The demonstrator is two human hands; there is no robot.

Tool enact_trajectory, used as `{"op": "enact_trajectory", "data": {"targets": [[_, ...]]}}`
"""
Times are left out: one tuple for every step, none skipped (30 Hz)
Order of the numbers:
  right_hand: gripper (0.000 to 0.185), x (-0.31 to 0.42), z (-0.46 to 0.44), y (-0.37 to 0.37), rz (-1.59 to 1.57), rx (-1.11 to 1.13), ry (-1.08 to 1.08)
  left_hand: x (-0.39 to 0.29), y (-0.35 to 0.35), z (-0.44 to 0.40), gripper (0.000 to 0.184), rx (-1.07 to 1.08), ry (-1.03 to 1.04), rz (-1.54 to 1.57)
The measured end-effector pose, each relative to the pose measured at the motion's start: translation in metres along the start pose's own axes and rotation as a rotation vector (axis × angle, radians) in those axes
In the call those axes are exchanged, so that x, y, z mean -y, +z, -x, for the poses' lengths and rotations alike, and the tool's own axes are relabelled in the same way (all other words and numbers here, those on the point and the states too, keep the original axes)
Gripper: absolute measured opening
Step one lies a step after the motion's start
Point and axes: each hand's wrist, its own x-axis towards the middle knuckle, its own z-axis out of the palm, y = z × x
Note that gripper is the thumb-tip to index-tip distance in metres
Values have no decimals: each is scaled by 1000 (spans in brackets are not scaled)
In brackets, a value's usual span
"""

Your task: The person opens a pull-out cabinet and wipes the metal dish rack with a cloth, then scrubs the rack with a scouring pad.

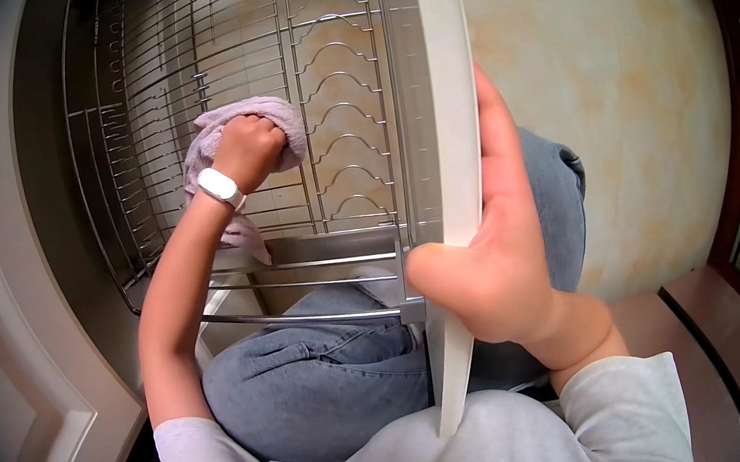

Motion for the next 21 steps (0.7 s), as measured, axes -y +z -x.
{"op": "enact_trajectory", "data": {"targets": [[84,0,0,0,27,-13,2,-1,2,-2,7,20,-22,17],[84,0,0,0,6,-15,0,-2,3,0,10,2,-49,32],[84,1,1,-1,8,-14,-1,-1,3,6,10,0,-50,32],[85,2,2,-2,1,0,17,2,4,15,9,-85,-79,79],[86,3,1,-3,-5,13,25,9,6,21,9,-176,-103,123],[86,5,-1,-4,-6,4,16,19,10,29,12,-251,-73,137],[87,5,-1,-4,-62,18,36,28,14,38,13,-233,-111,146],[88,4,0,-5,-91,23,49,32,10,47,13,-189,-157,136],[89,4,1,-5,-119,27,63,37,5,55,13,-149,-205,121],[90,2,1,-7,-86,39,50,46,8,66,12,-170,-242,130],[90,1,0,-8,-73,41,44,48,6,67,12,-191,-278,137],[91,0,0,-9,-61,44,38,48,5,69,11,-155,-307,138],[91,0,0,-9,-56,45,37,49,7,67,11,-149,-301,140],[91,0,0,-9,-50,47,34,45,8,62,12,-110,-284,148],[91,-1,0,-9,-45,48,31,39,2,50,12,-75,-266,152],[91,-1,0,-9,-42,46,22,28,0,36,11,-93,-199,208],[91,-2,0,-8,-40,48,23,20,-2,22,10,-120,-119,95],[91,-3,0,-6,-37,49,23,17,-8,17,9,-68,-145,124],[91,-4,0,-5,-60,34,19,16,-12,19,8,-11,-175,152],[91,-4,0,-4,-72,30,14,15,-7,23,8,-6,-184,153],[91,-4,0,-3,-84,26,9,17,-1,26,7,-24,-169,91]]}}
